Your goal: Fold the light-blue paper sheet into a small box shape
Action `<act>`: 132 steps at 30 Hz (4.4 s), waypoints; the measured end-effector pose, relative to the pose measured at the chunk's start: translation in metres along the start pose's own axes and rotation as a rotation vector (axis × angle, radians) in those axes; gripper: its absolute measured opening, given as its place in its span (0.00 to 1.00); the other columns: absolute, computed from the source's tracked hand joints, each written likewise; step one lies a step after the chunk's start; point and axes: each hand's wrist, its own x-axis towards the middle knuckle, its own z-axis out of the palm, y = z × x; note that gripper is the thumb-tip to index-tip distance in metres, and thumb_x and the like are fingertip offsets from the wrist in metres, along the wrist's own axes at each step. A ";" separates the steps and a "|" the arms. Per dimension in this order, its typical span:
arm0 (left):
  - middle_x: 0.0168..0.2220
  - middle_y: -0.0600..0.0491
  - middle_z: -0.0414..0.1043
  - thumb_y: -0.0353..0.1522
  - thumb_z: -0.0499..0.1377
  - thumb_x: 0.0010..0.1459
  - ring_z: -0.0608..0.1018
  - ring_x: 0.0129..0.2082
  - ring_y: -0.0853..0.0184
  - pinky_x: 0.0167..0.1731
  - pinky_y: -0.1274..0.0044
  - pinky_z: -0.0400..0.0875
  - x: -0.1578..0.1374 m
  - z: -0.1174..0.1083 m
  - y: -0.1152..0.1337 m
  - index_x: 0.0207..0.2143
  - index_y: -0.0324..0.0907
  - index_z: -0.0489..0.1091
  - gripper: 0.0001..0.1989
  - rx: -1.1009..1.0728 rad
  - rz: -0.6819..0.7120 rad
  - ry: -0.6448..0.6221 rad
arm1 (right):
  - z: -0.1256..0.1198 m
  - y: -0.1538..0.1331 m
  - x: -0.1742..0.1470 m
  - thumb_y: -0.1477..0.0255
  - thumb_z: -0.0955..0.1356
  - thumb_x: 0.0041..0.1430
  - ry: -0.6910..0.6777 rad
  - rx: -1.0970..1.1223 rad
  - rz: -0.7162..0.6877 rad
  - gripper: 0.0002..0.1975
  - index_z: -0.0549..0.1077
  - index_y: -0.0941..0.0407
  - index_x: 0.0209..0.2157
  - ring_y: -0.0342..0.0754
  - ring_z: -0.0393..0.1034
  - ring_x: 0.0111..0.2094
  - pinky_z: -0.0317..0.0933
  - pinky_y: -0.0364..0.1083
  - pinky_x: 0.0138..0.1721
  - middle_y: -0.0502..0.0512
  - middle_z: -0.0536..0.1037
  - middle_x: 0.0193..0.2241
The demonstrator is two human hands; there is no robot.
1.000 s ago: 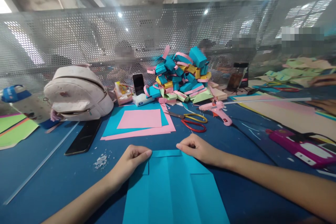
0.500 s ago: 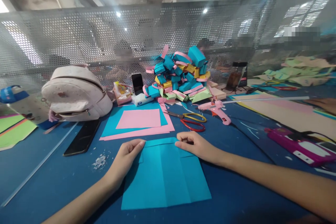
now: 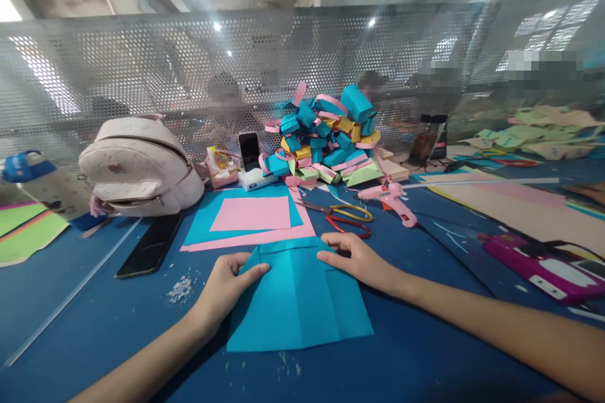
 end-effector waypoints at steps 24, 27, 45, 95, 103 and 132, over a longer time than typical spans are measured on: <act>0.31 0.47 0.81 0.44 0.68 0.49 0.80 0.28 0.59 0.28 0.74 0.75 0.002 -0.003 -0.003 0.31 0.37 0.77 0.18 0.041 0.048 0.094 | -0.004 0.003 -0.001 0.58 0.69 0.58 -0.004 0.046 0.062 0.16 0.75 0.57 0.37 0.53 0.73 0.37 0.67 0.48 0.37 0.56 0.78 0.36; 0.31 0.47 0.81 0.44 0.68 0.49 0.80 0.28 0.59 0.28 0.74 0.75 0.003 -0.004 -0.004 0.31 0.37 0.77 0.18 0.044 0.053 0.096 | -0.005 0.002 -0.002 0.58 0.70 0.56 0.018 0.055 0.067 0.16 0.76 0.56 0.39 0.55 0.73 0.41 0.68 0.50 0.41 0.57 0.79 0.39; 0.32 0.48 0.81 0.43 0.67 0.51 0.80 0.29 0.58 0.30 0.72 0.75 0.003 -0.001 -0.004 0.33 0.38 0.77 0.17 0.063 0.060 -0.087 | -0.003 0.003 0.000 0.52 0.70 0.54 0.047 0.147 0.131 0.21 0.73 0.55 0.40 0.54 0.68 0.42 0.63 0.49 0.39 0.56 0.73 0.38; 0.45 0.47 0.78 0.47 0.63 0.53 0.78 0.44 0.53 0.44 0.71 0.72 0.002 0.000 0.003 0.47 0.40 0.75 0.24 0.052 0.100 0.111 | 0.000 0.002 -0.001 0.53 0.66 0.60 -0.012 0.061 0.093 0.20 0.64 0.53 0.45 0.41 0.51 0.23 0.46 0.41 0.23 0.45 0.58 0.24; 0.36 0.49 0.80 0.50 0.63 0.53 0.80 0.34 0.58 0.34 0.72 0.74 -0.001 -0.003 0.000 0.43 0.40 0.75 0.25 -0.116 -0.037 0.210 | 0.000 0.007 -0.003 0.58 0.70 0.57 0.033 -0.138 0.056 0.23 0.68 0.53 0.50 0.50 0.65 0.38 0.60 0.44 0.36 0.53 0.68 0.35; 0.20 0.56 0.71 0.48 0.67 0.48 0.69 0.19 0.70 0.20 0.81 0.64 -0.001 -0.001 0.004 0.23 0.39 0.72 0.21 -0.146 -0.008 0.234 | -0.003 0.004 0.005 0.58 0.64 0.62 0.093 0.007 0.073 0.15 0.71 0.56 0.32 0.49 0.65 0.33 0.59 0.46 0.37 0.52 0.70 0.29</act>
